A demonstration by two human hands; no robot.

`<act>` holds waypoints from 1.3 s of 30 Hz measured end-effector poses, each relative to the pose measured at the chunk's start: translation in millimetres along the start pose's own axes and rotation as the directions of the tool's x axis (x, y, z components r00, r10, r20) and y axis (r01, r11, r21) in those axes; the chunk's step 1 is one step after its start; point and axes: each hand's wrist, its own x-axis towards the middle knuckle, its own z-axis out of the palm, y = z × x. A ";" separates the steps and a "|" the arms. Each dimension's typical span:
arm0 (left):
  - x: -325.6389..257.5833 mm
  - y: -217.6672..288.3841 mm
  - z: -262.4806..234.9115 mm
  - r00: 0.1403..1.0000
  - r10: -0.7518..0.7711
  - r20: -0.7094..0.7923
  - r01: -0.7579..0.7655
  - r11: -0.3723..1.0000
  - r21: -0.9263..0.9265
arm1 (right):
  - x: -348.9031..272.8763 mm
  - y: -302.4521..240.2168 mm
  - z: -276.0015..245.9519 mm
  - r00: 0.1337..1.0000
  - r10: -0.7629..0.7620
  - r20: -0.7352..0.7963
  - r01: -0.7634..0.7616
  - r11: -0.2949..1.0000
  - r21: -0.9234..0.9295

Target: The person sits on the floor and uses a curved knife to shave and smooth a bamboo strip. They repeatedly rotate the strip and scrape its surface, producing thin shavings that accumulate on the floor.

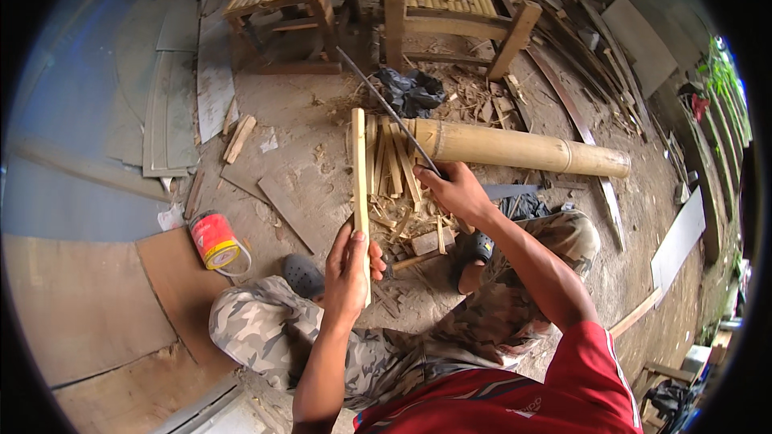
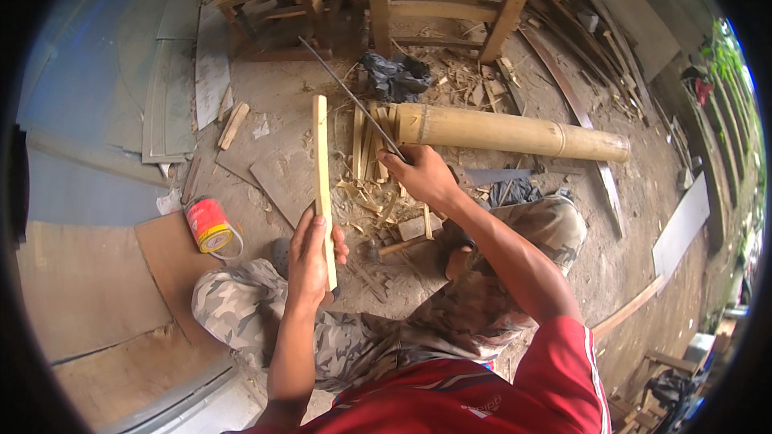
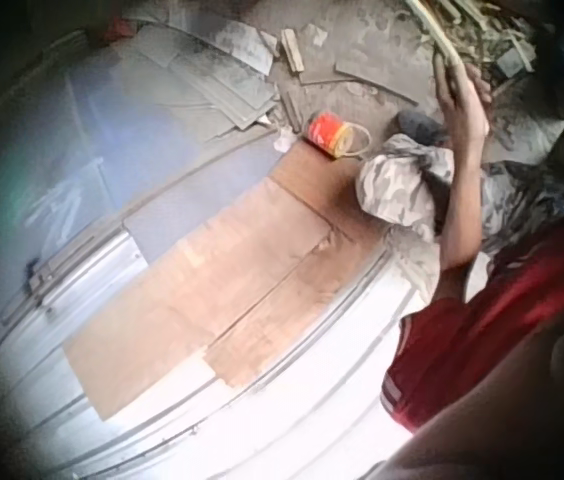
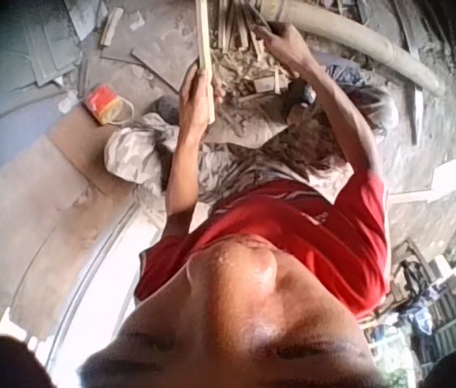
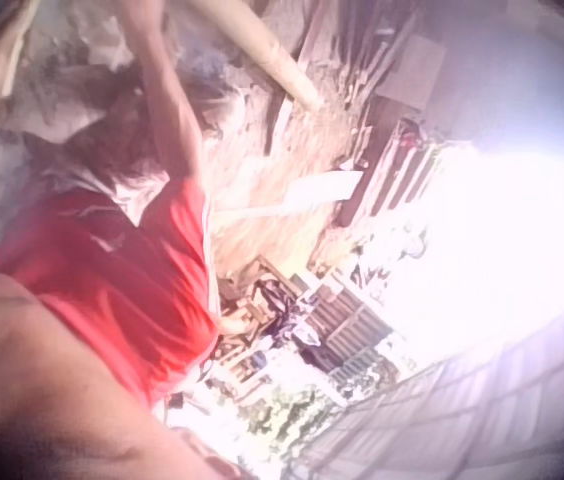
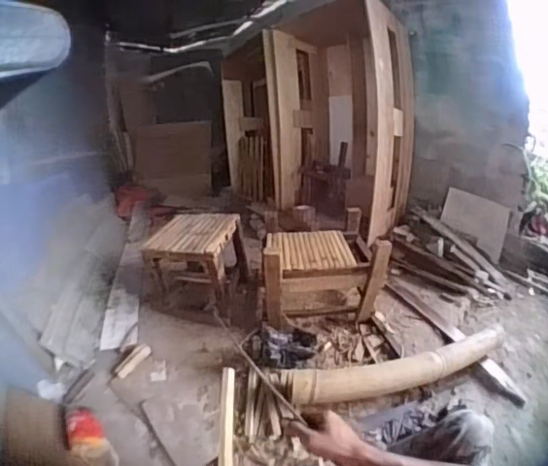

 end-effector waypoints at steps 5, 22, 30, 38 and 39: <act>-2.6 -0.6 -1.8 0.997 0.027 0.071 -0.027 1.000 0.004 | -19.7 -17.6 3.0 0.980 -0.199 0.003 0.198 0.971 -0.136; -6.3 -0.6 4.9 0.998 -0.061 0.012 0.060 0.998 0.033 | -9.2 -1.0 23.6 0.859 -0.508 0.063 0.431 0.650 -0.626; -14.5 -0.2 2.9 0.994 -0.052 0.100 0.030 0.977 0.211 | 32.8 10.0 -15.0 0.759 -0.627 -0.173 0.405 0.663 -0.629; -20.9 5.6 -3.0 0.990 -0.099 0.101 0.084 0.986 0.143 | 33.5 -19.3 -19.3 0.995 -0.094 -0.023 0.058 0.770 -0.636; -20.7 9.4 0.3 0.984 -0.107 0.144 0.092 0.990 0.105 | 51.4 -1.2 -38.9 0.987 -0.096 -0.127 0.001 0.801 -0.599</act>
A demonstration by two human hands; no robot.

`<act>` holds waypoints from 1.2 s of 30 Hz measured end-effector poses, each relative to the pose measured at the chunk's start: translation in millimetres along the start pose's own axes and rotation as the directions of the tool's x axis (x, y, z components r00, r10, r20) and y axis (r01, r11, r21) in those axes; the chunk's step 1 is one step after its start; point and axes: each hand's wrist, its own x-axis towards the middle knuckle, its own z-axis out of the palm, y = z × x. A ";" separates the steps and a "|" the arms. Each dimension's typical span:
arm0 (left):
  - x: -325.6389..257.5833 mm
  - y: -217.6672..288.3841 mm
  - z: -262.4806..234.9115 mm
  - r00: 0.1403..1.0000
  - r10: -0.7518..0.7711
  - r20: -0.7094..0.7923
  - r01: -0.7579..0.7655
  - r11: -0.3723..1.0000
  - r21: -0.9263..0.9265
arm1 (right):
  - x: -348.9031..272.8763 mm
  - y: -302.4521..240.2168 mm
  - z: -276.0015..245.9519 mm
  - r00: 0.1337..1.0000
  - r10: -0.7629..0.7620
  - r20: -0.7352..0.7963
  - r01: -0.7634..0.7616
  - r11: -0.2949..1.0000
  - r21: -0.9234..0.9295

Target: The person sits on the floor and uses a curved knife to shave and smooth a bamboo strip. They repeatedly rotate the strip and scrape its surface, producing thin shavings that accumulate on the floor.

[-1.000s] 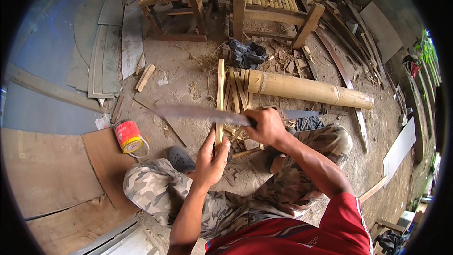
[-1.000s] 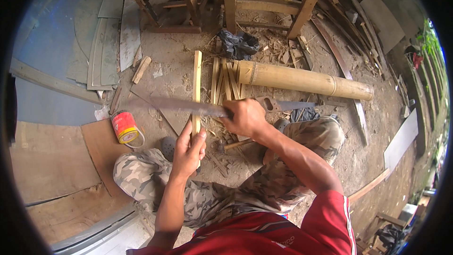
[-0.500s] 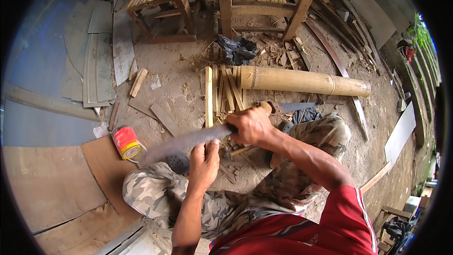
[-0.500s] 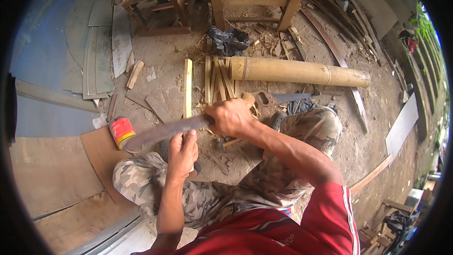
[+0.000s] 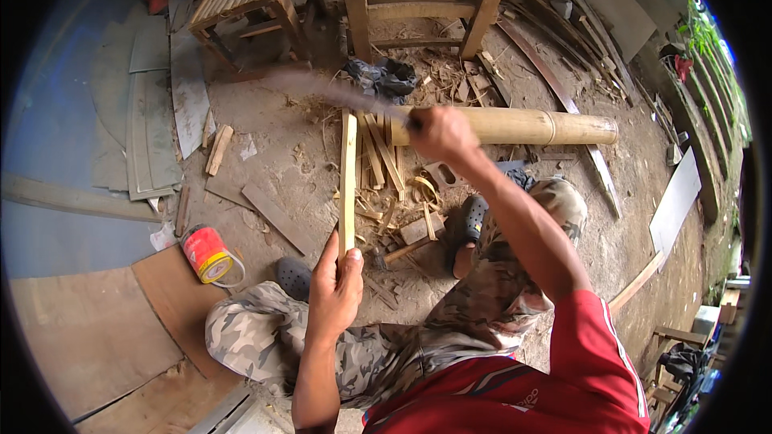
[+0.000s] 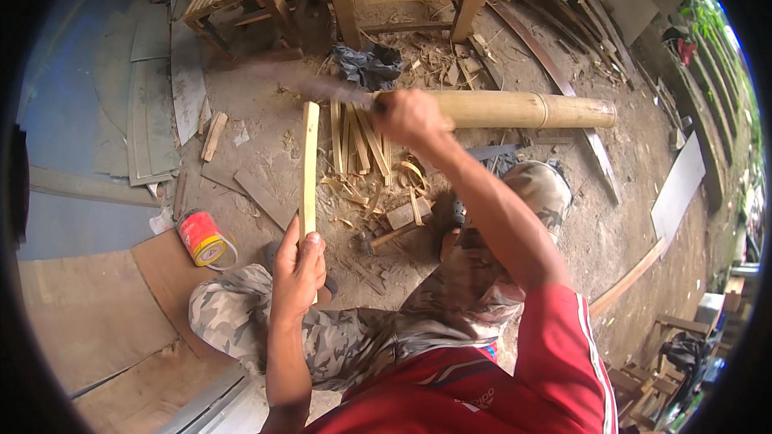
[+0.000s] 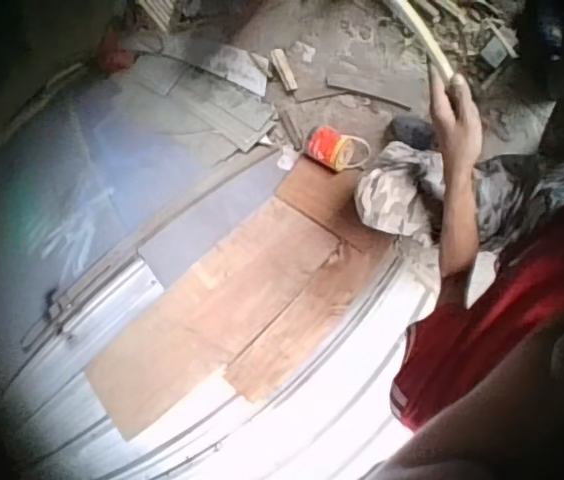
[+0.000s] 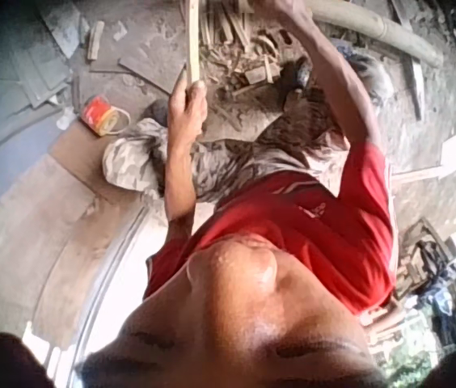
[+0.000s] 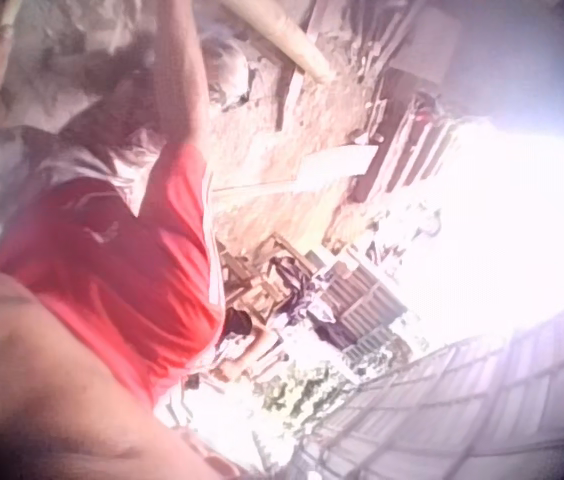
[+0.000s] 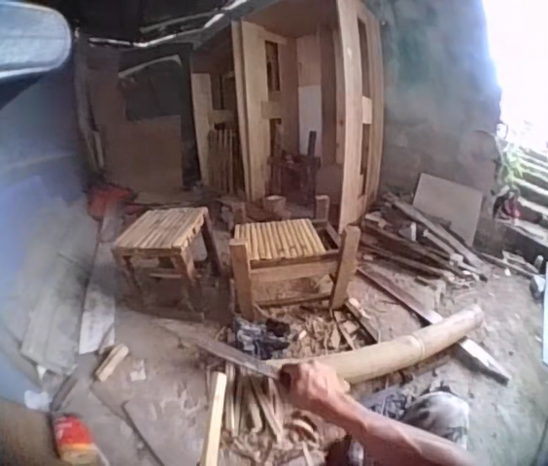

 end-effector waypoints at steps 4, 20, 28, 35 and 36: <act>1.2 4.7 -2.8 0.999 0.037 -0.015 -0.039 0.991 -0.125 | -1.5 22.3 -4.5 0.969 -0.004 -0.248 0.060 0.974 0.216; 4.2 5.3 -6.8 1.000 0.001 -0.029 -0.002 1.000 -0.020 | -62.5 -29.1 21.7 0.908 -0.406 -0.099 0.409 0.912 0.008; -2.6 6.8 -6.9 0.998 -0.040 0.050 0.037 0.997 0.066 | -40.6 -16.1 24.5 0.974 -0.221 0.039 0.224 0.969 -0.105; 2.9 13.4 -2.8 0.998 -0.044 0.050 0.039 0.995 0.094 | -76.8 -24.4 28.6 0.855 -0.518 -0.020 0.516 0.854 -0.063; 1.8 11.9 -4.0 0.998 -0.032 0.045 0.027 0.994 0.110 | -74.2 -26.0 23.0 0.867 -0.498 0.028 0.498 0.863 -0.084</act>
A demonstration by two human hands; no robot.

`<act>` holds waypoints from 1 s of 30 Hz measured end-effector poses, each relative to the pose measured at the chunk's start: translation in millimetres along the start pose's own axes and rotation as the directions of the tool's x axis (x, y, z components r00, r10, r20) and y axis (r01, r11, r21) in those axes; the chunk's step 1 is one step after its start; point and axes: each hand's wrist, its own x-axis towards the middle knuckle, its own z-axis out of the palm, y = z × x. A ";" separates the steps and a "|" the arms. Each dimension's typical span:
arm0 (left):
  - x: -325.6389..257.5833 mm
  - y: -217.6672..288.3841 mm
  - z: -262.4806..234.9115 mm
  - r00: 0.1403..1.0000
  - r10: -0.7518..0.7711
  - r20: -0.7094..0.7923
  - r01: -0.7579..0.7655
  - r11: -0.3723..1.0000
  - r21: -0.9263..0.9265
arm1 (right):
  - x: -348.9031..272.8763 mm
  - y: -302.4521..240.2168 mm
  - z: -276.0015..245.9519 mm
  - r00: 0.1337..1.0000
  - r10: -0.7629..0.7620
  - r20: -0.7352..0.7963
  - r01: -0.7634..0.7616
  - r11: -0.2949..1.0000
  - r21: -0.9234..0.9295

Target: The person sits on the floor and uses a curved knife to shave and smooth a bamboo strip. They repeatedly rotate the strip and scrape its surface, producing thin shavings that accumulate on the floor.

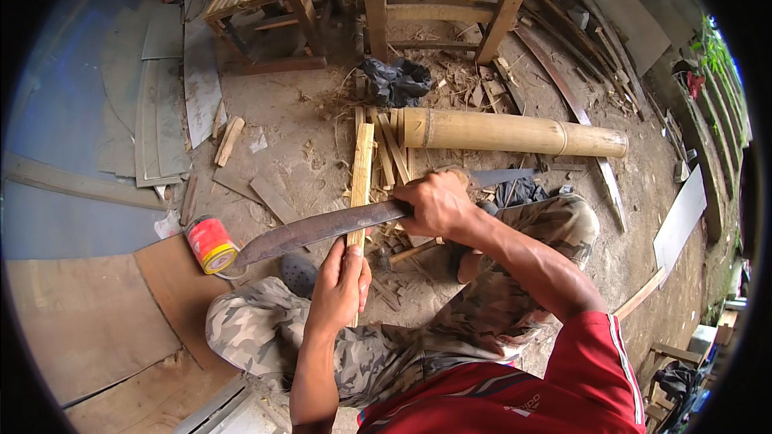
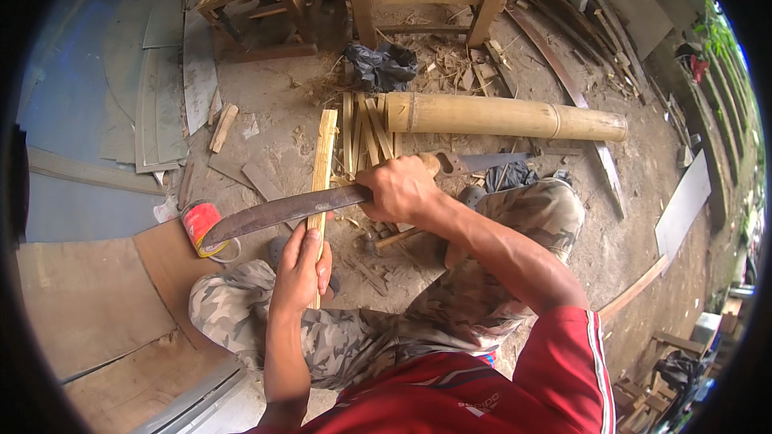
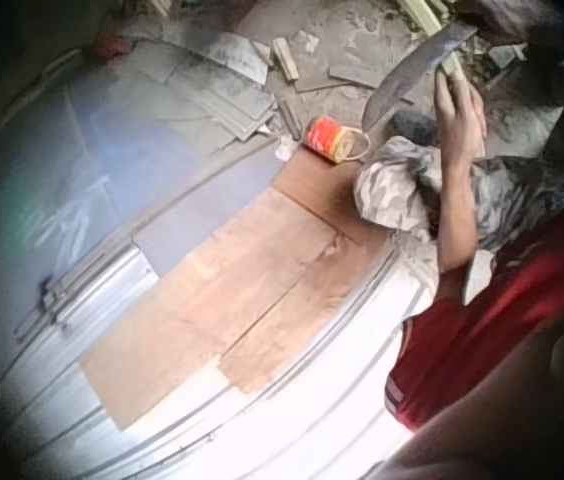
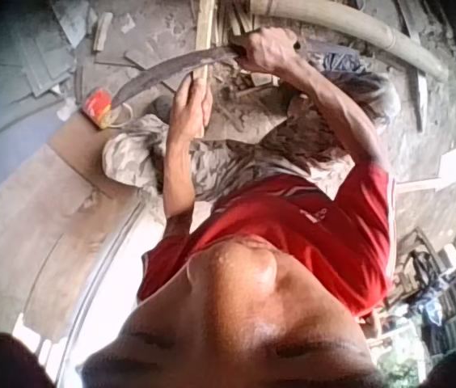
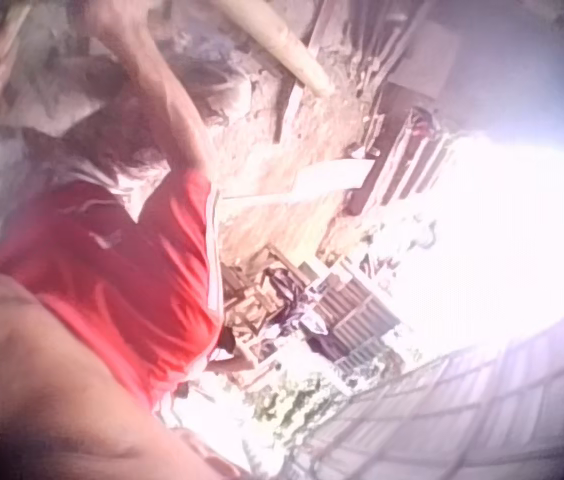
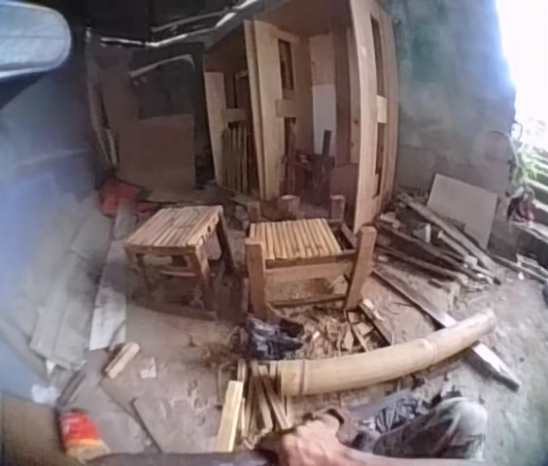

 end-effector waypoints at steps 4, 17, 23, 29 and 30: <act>-1.9 -0.7 -6.6 1.000 0.009 0.010 -0.009 1.000 -0.027 | 19.2 24.3 -2.3 0.973 0.226 0.046 -0.228 0.973 0.044; -4.0 -5.4 -1.6 0.999 -0.033 0.003 0.033 0.999 0.028 | 8.9 20.2 3.7 0.989 0.000 0.147 0.009 0.998 -0.063; -9.1 -2.0 -15.8 0.999 0.033 -0.016 -0.032 0.999 0.038 | 42.3 92.8 -20.9 0.855 0.516 0.049 -0.518 0.844 0.140; 3.2 -15.5 -11.5 0.991 0.085 -0.101 -0.065 0.980 0.190 | 4.3 22.1 3.9 0.991 0.116 -0.066 -0.110 0.990 0.091; 2.4 -14.8 -10.6 0.990 0.100 -0.096 -0.078 0.974 0.212 | 4.0 -1.7 -1.1 0.988 0.138 0.069 -0.143 0.987 0.072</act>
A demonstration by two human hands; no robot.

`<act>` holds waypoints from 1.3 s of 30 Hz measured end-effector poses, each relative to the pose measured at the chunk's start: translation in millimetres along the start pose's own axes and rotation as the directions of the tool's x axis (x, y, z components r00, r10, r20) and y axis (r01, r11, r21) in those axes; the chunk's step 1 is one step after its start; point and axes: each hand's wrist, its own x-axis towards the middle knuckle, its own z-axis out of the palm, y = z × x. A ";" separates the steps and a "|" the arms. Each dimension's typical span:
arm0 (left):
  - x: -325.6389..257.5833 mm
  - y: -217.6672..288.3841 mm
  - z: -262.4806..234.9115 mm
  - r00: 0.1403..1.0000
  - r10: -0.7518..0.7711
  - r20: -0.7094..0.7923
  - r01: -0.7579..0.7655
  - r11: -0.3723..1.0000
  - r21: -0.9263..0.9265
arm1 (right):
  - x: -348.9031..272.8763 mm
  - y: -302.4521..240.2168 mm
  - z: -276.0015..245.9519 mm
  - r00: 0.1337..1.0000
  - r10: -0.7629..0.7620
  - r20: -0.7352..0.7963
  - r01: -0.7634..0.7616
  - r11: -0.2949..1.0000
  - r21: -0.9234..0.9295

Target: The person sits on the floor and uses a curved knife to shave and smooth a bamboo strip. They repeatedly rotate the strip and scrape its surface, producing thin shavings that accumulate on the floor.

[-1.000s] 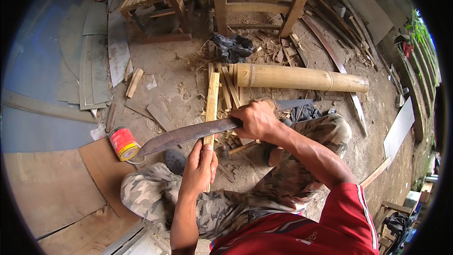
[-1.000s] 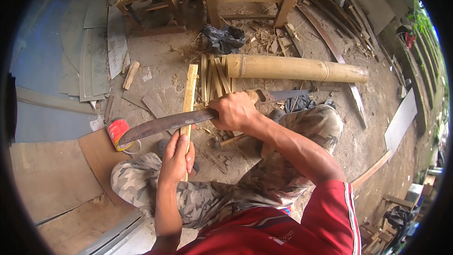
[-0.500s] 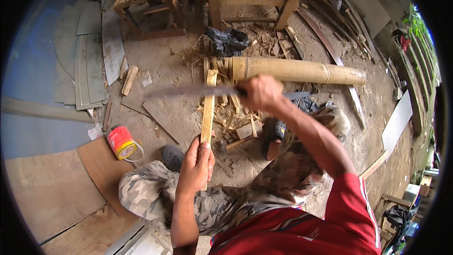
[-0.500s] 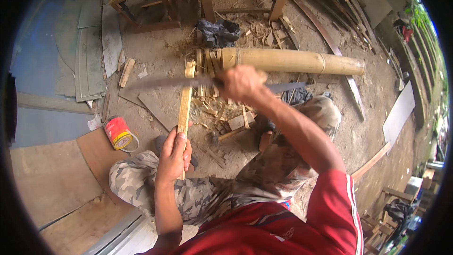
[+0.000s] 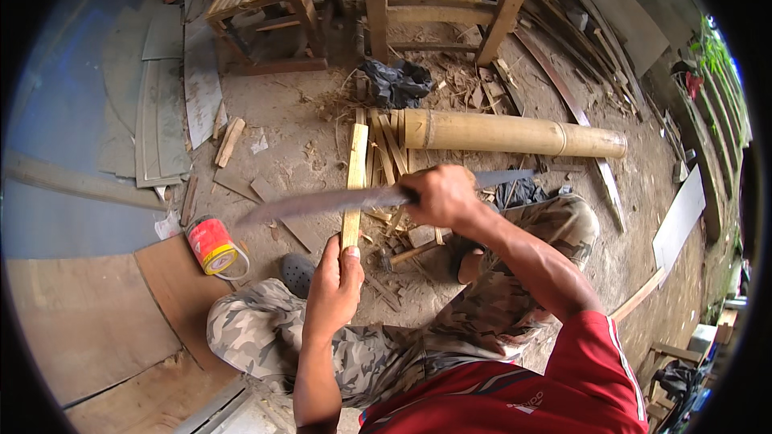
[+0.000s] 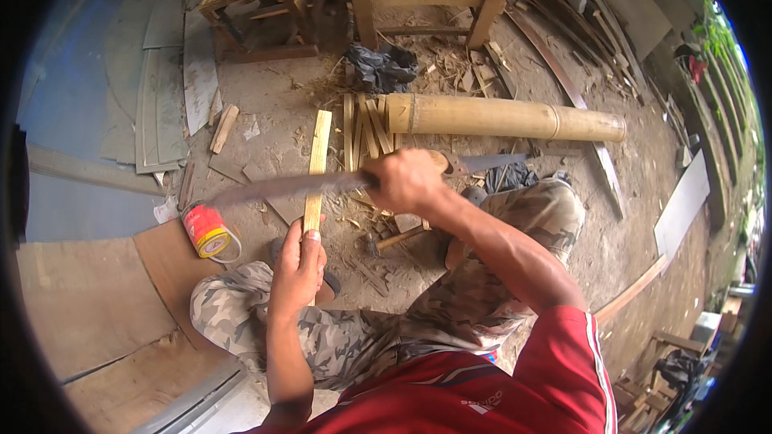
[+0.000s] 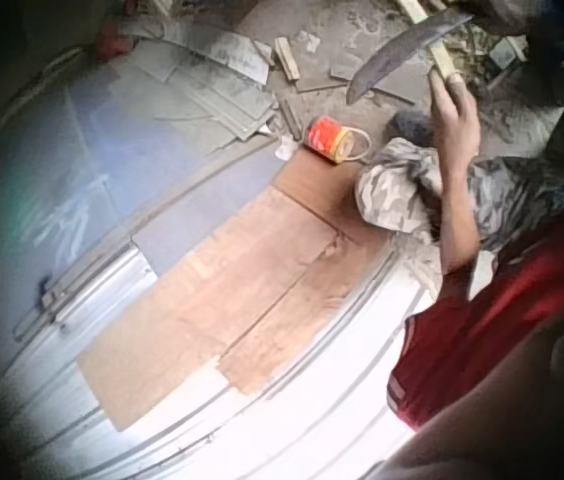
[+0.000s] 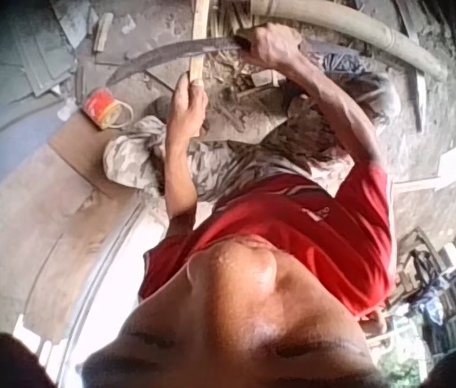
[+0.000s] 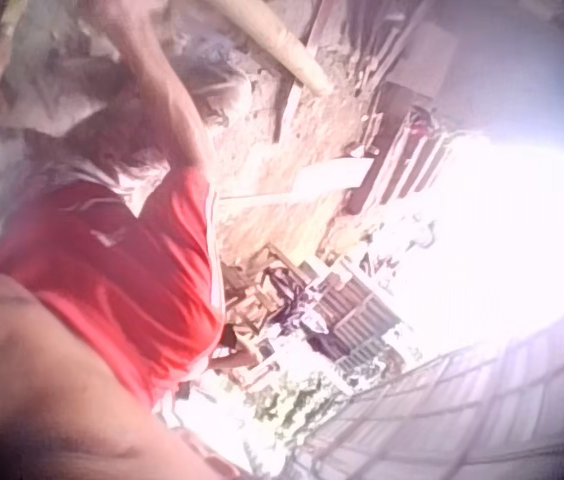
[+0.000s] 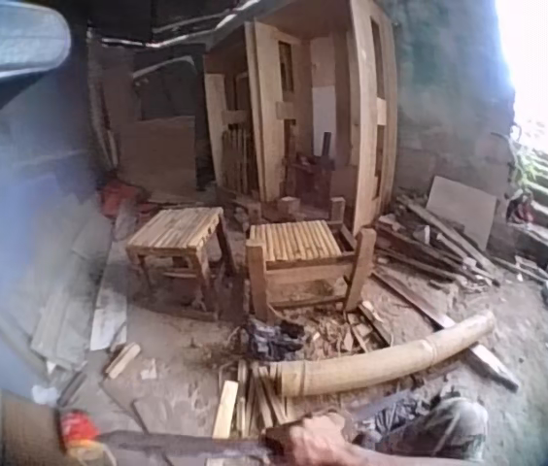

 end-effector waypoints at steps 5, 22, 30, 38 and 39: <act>-2.9 2.6 1.7 1.000 -0.004 -0.001 0.004 0.981 0.196 | 24.5 20.7 5.0 0.972 0.067 -0.227 -0.056 0.997 0.051; -4.2 -3.1 7.1 0.997 0.061 -0.044 -0.044 0.951 0.305 | 35.3 20.6 2.7 0.991 0.131 0.000 -0.131 0.991 -0.008; 7.2 -7.6 8.0 0.999 0.033 -0.042 -0.026 0.987 0.161 | 38.9 30.9 0.0 0.987 0.140 -0.075 -0.145 0.987 -0.062; 4.1 -4.3 -1.1 0.999 0.026 -0.034 -0.020 0.986 0.166 | 54.4 17.4 -4.2 0.902 0.336 0.270 -0.334 0.941 -0.053; 2.3 -5.6 -0.6 0.999 0.026 -0.026 -0.021 0.984 0.177 | 46.7 31.5 -2.9 0.977 0.215 0.001 -0.215 0.974 0.066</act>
